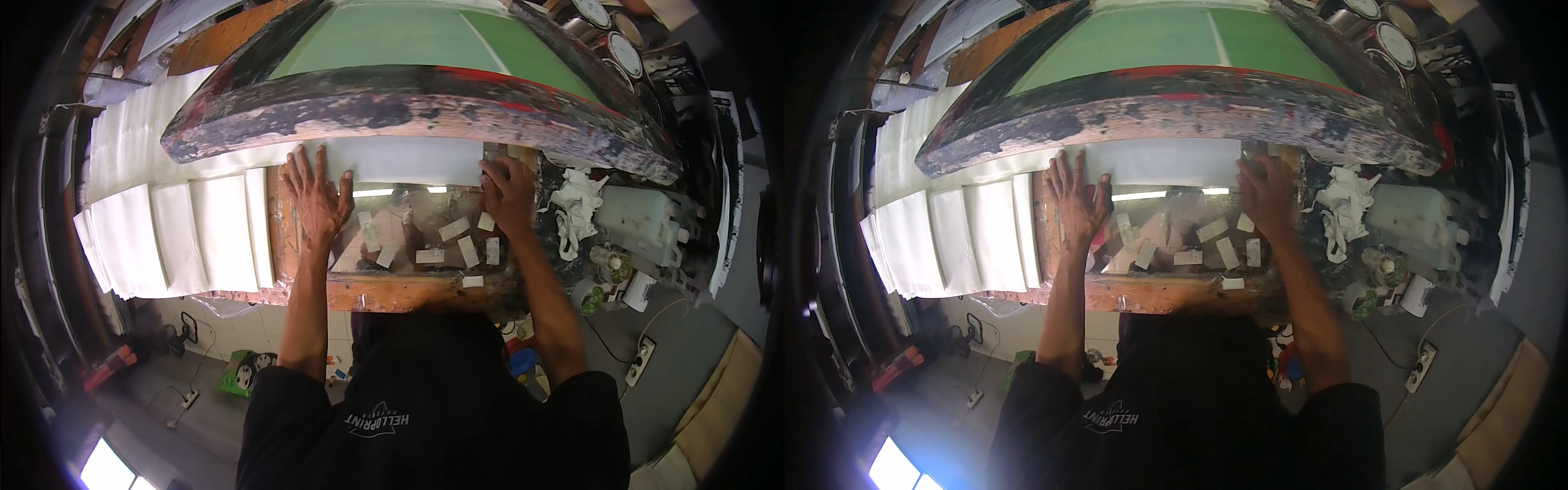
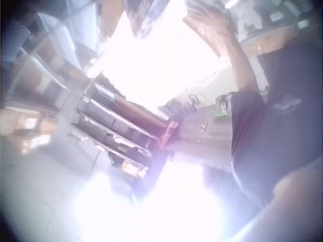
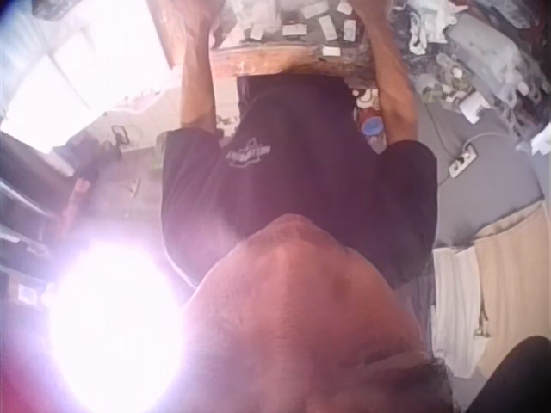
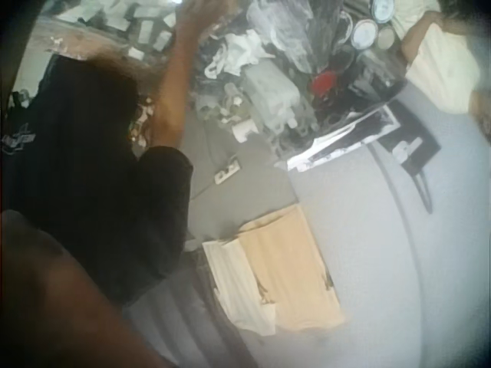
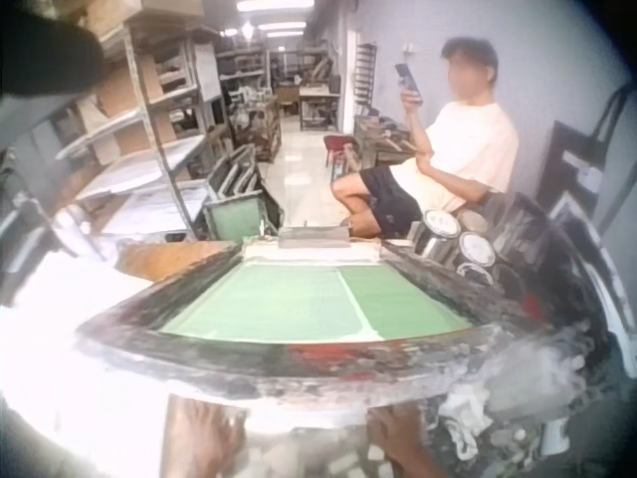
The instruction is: The person places a translucent sheet onto a wooden screen printing frame, smooths it, and then uses a squeegee to press it down. They repeat this process with additional sheets, aligning and securing them on the frame.
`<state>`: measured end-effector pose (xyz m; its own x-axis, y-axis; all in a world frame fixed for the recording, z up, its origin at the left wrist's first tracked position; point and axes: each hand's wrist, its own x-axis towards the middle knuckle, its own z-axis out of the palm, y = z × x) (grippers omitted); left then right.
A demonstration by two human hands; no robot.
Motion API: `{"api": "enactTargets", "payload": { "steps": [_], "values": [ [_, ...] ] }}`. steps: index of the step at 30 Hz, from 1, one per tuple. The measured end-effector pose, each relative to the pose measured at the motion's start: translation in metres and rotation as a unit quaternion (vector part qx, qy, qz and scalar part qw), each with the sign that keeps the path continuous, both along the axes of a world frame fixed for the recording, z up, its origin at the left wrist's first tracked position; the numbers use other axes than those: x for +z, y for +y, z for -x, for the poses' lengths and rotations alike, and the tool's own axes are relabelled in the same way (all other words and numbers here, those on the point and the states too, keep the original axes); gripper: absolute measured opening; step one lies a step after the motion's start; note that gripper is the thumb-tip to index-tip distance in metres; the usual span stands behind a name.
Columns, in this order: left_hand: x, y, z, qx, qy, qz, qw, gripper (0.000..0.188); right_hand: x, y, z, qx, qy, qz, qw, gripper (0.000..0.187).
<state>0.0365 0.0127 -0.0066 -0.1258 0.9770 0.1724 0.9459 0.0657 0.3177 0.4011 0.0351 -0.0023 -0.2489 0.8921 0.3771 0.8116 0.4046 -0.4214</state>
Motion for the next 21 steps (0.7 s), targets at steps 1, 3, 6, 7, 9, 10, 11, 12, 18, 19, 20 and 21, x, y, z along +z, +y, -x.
{"api": "enactTargets", "payload": {
  "steps": [1,3,6,7,9,10,11,12,18,19,20,21],
  "values": [
    [0.000,0.000,-0.001,-0.003,-0.006,-0.002,1.000,0.074,0.000,0.000,0.001,-0.008,0.009,-0.003,1.000,0.021],
    [-0.002,0.001,-0.002,-0.003,-0.014,-0.001,1.000,0.073,-0.002,-0.002,0.006,-0.029,0.029,-0.007,0.999,0.022],
    [0.001,0.003,-0.005,0.004,-0.022,0.007,1.000,0.075,-0.011,-0.010,0.008,-0.059,0.047,-0.004,0.997,0.026],
    [0.002,0.002,-0.005,0.005,-0.013,0.006,1.000,0.076,-0.013,-0.007,0.007,-0.062,0.044,-0.006,0.997,0.026],
    [0.006,0.002,-0.007,0.001,0.006,0.003,1.000,0.076,-0.016,-0.005,0.008,-0.066,0.042,-0.015,0.997,0.026],
    [0.010,0.005,-0.009,0.007,0.007,0.010,1.000,0.078,-0.014,-0.002,0.008,-0.061,0.039,-0.023,0.997,0.026],
    [0.007,0.004,-0.008,0.010,0.003,0.008,1.000,0.079,-0.013,-0.001,0.008,-0.056,0.036,-0.031,0.997,0.026],
    [0.004,0.003,-0.006,0.013,-0.001,0.005,1.000,0.079,-0.014,-0.003,0.009,-0.054,0.033,-0.031,0.997,0.027],
    [0.002,0.004,-0.005,0.013,-0.002,-0.002,1.000,0.082,-0.008,-0.002,0.014,-0.063,0.016,-0.026,0.998,0.028],
    [0.002,0.003,-0.006,0.011,-0.001,-0.002,1.000,0.082,-0.009,-0.002,0.013,-0.062,0.017,-0.035,0.997,0.028],
    [0.001,0.003,-0.007,0.011,0.002,-0.004,1.000,0.082,-0.011,-0.002,0.013,-0.062,0.018,-0.044,0.997,0.029],
    [0.001,0.003,-0.006,0.010,0.005,-0.005,1.000,0.082,-0.012,-0.002,0.012,-0.061,0.019,-0.053,0.997,0.029]
  ]
}}
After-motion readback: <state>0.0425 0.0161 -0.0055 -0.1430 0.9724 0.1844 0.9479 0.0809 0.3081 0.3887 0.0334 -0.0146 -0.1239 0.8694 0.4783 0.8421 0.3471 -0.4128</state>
